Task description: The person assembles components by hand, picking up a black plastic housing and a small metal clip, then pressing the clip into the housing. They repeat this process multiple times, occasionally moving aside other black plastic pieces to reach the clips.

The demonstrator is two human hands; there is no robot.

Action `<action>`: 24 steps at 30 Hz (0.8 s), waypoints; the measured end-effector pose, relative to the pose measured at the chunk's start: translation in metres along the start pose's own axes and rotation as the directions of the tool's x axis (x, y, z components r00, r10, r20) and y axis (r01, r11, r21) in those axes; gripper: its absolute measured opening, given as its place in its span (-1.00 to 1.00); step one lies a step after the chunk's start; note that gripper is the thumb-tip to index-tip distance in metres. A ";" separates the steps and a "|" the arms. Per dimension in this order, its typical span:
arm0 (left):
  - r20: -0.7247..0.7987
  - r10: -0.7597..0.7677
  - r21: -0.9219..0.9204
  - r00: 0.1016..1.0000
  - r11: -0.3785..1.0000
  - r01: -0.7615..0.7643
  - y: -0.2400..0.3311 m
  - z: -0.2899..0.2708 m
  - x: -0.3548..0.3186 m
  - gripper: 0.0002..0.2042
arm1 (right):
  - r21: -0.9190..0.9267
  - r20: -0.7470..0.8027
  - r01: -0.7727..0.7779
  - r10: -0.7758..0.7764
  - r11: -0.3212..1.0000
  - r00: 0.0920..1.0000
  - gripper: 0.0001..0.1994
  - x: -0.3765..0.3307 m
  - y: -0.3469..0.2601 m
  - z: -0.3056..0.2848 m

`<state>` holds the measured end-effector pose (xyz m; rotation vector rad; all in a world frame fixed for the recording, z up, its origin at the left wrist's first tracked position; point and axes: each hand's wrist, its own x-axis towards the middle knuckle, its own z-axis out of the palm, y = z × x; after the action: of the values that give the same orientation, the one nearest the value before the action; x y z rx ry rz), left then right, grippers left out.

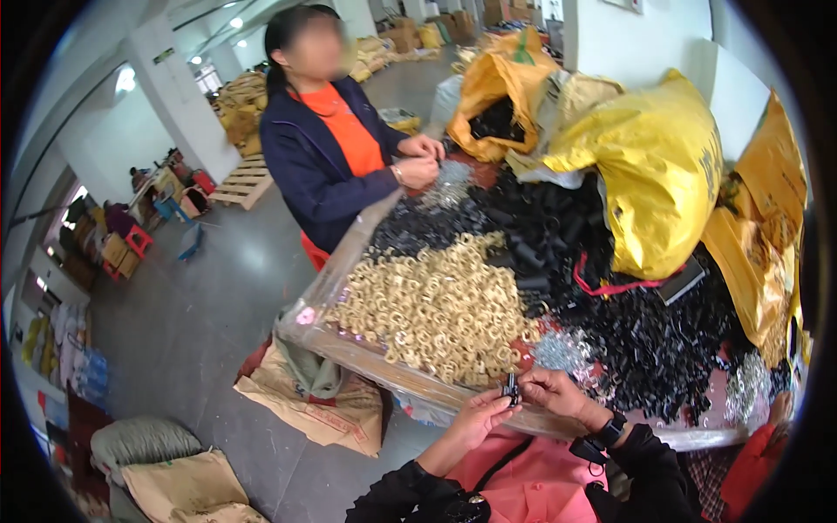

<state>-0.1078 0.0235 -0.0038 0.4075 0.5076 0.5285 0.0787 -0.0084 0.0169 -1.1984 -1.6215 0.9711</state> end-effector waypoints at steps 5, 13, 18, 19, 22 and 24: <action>-0.068 0.076 -0.019 0.995 0.997 -0.077 0.009 -0.013 -0.005 -0.79 | -0.750 0.069 0.134 -0.125 0.648 0.990 -0.87 0.017 -0.002 0.007; -0.065 0.084 -0.030 0.994 0.996 -0.086 0.010 -0.020 -0.002 -0.82 | -0.842 0.065 0.082 -0.049 0.533 0.997 -0.82 0.028 0.004 0.010; -0.076 0.083 -0.022 0.994 0.996 -0.085 0.006 -0.011 -0.002 -0.81 | -0.618 -0.118 -0.004 -0.087 0.786 0.989 -0.86 0.019 -0.005 0.001; -0.072 0.088 -0.005 0.994 0.996 -0.088 0.004 -0.009 -0.002 -0.82 | -0.506 -0.144 0.018 -0.105 0.862 0.984 -0.88 0.015 -0.006 -0.003; -0.046 0.075 0.016 0.996 0.997 -0.075 -0.004 0.000 0.002 -0.82 | -0.325 -0.201 0.038 -0.108 0.945 0.974 -0.89 0.002 -0.015 -0.011; -0.015 0.054 0.024 0.998 0.998 -0.053 -0.008 0.009 0.005 -0.82 | -0.190 -0.246 0.041 -0.088 0.981 0.965 -0.84 -0.009 -0.025 -0.015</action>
<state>-0.0962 0.0179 -0.0025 0.4401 0.5198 0.5783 0.0874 -0.0218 0.0432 -1.3256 -1.5577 0.6083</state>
